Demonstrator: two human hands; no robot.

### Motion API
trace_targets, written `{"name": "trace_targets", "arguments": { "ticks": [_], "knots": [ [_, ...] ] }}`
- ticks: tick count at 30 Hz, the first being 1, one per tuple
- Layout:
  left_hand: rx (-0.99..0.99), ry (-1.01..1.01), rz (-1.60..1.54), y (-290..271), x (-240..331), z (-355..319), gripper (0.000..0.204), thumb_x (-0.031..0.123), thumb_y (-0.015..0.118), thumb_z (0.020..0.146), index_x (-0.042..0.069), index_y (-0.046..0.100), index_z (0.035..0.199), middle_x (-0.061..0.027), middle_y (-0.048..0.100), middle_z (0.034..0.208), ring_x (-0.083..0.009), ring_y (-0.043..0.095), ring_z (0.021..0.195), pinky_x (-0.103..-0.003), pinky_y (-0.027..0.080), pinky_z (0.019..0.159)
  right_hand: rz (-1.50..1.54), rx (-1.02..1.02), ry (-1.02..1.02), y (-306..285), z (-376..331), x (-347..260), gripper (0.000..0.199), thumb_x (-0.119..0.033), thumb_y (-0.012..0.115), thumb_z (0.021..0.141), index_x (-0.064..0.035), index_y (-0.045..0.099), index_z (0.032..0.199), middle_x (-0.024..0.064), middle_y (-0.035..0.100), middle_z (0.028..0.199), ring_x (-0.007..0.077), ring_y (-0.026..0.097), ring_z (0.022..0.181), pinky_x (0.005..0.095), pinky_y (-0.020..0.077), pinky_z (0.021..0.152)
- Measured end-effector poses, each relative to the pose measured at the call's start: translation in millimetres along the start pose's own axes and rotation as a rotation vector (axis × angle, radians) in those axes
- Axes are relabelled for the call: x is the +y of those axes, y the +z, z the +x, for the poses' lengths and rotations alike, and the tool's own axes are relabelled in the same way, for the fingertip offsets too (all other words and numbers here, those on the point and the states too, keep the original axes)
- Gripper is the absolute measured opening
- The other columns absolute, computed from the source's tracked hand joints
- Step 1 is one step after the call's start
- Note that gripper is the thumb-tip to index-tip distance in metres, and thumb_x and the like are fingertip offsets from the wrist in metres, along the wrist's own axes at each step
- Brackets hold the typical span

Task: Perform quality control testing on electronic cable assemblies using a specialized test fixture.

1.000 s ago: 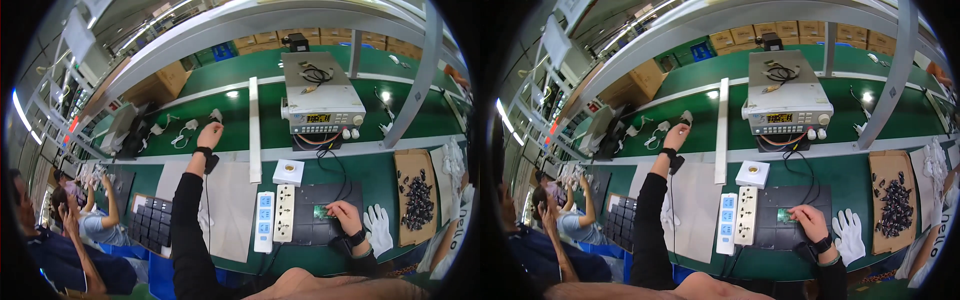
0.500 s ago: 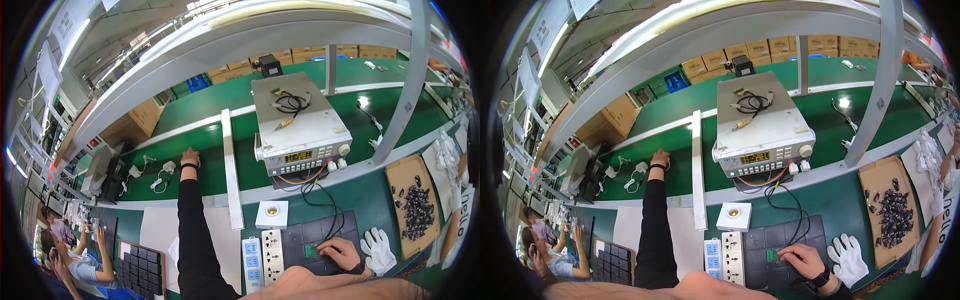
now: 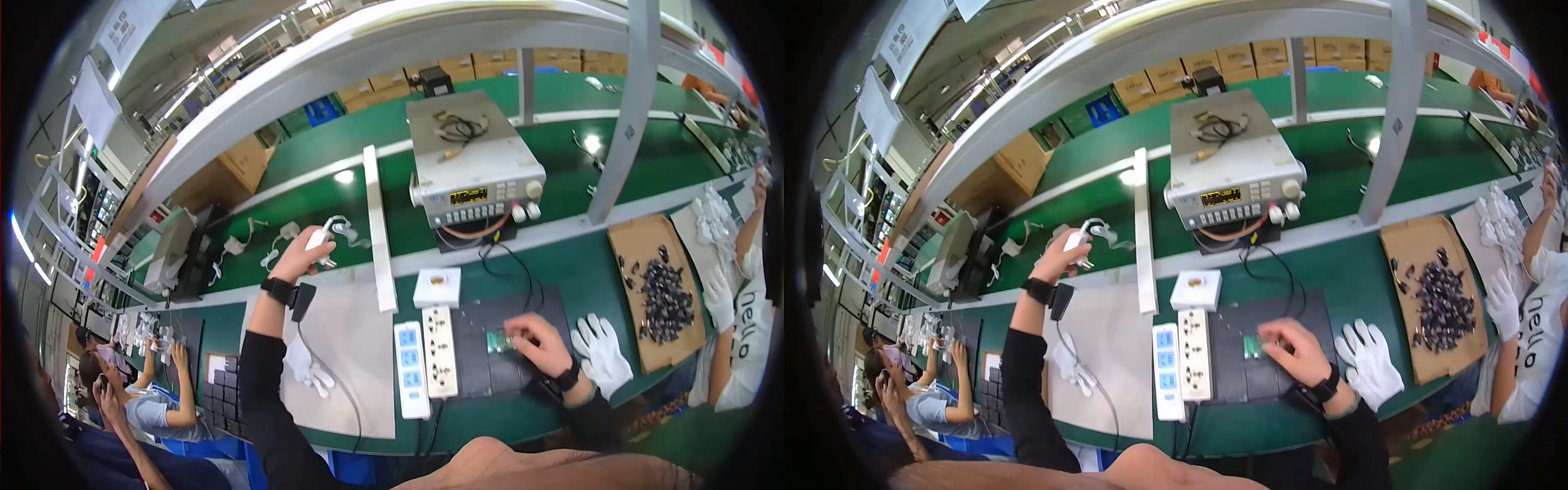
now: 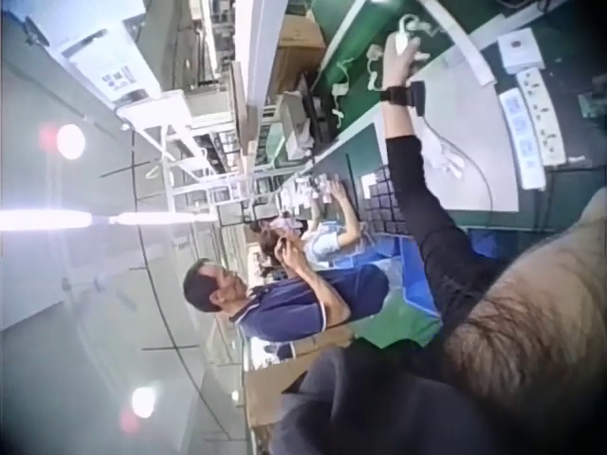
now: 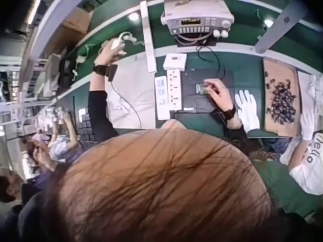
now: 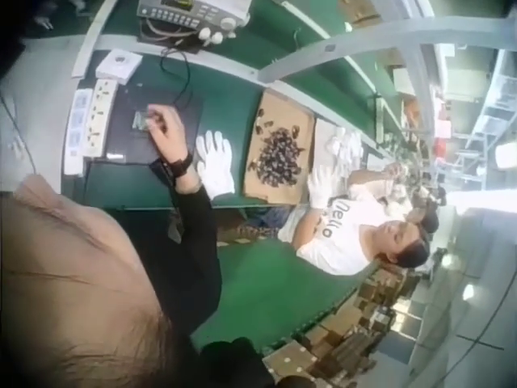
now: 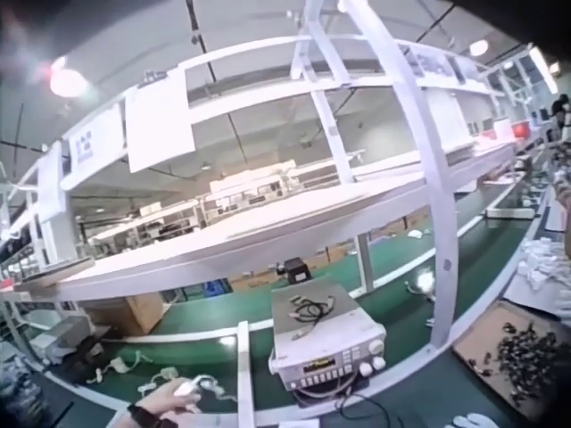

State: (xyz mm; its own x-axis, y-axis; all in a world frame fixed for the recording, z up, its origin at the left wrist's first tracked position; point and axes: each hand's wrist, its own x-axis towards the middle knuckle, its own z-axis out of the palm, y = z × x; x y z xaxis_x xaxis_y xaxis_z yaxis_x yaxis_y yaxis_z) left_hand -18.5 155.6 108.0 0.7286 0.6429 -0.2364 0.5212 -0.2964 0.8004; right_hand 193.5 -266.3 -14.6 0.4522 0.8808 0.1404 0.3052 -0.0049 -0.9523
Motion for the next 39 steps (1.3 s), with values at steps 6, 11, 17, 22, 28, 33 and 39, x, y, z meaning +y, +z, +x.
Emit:
{"name": "trace_targets", "arguments": {
  "ticks": [6,11,17,22,28,33,39],
  "knots": [
    [-0.261,0.481,-0.208,89.9,65.2,-110.6,0.050,0.027,0.071,0.082,0.007,0.049,0.122,-0.0036,0.057,0.093,-0.0117,0.059,0.089,-0.024,0.047,0.068,-0.153,0.415,-0.440,27.7,4.0,-81.1,0.062,-0.022,0.078,0.070,-0.0055,0.053,0.124,0.0145,0.044,0.137,0.0261,0.051,0.115,0.0385,0.0395,0.096],
    [-0.431,0.881,-0.003,127.8,89.3,-140.6,0.059,0.031,0.075,0.078,0.002,0.050,0.123,-0.0067,0.058,0.105,-0.0157,0.057,0.094,-0.030,0.046,0.082,-0.313,0.419,-0.416,44.3,-2.3,-75.3,0.053,-0.023,0.075,0.073,-0.0032,0.057,0.119,0.0153,0.052,0.130,0.0281,0.054,0.113,0.0433,0.0338,0.102],
    [-0.192,0.558,-0.128,137.3,34.1,-77.9,0.049,0.034,0.068,0.084,0.002,0.054,0.118,-0.0105,0.061,0.111,-0.0233,0.059,0.098,-0.033,0.045,0.085,0.164,-0.100,0.229,-8.7,-21.8,-4.8,0.024,-0.018,0.056,0.091,0.0035,0.061,0.098,0.0117,0.066,0.087,0.0247,0.060,0.094,0.0363,0.0406,0.092],
    [-0.161,0.548,0.252,163.8,-4.5,-38.0,0.038,0.030,0.063,0.087,0.007,0.057,0.116,-0.0111,0.061,0.111,-0.0273,0.058,0.100,-0.033,0.045,0.085,1.087,-0.012,-0.023,-19.9,0.5,5.5,0.030,-0.024,0.049,0.094,0.0022,0.060,0.102,0.0045,0.055,0.080,0.0175,0.047,0.073,0.0311,0.0389,0.074],
    [-0.196,0.695,0.492,184.4,6.6,-38.9,0.038,0.033,0.066,0.084,0.012,0.059,0.114,-0.0107,0.060,0.104,-0.0307,0.056,0.098,-0.037,0.047,0.082,1.157,0.071,0.030,-20.5,12.6,4.4,0.030,-0.019,0.050,0.094,0.0042,0.061,0.110,0.0064,0.056,0.098,0.0150,0.053,0.089,0.0276,0.0404,0.080],
    [-0.168,0.773,0.585,194.4,5.7,-39.2,0.036,0.037,0.067,0.081,0.014,0.060,0.109,-0.0098,0.057,0.095,-0.0317,0.056,0.092,-0.040,0.048,0.076,0.535,0.116,0.080,-15.7,14.6,16.6,0.027,-0.009,0.060,0.088,0.0003,0.060,0.114,0.0024,0.058,0.102,0.0090,0.051,0.087,0.0221,0.0411,0.076],
    [-0.138,0.775,0.582,198.4,5.8,-41.5,0.035,0.037,0.068,0.081,0.014,0.060,0.107,-0.0091,0.057,0.092,-0.0306,0.056,0.090,-0.038,0.048,0.075,0.313,0.046,0.083,-9.6,14.0,25.1,0.027,-0.005,0.065,0.085,-0.0040,0.065,0.112,0.0023,0.062,0.104,0.0068,0.056,0.081,0.0200,0.0448,0.072]
  ]
}}
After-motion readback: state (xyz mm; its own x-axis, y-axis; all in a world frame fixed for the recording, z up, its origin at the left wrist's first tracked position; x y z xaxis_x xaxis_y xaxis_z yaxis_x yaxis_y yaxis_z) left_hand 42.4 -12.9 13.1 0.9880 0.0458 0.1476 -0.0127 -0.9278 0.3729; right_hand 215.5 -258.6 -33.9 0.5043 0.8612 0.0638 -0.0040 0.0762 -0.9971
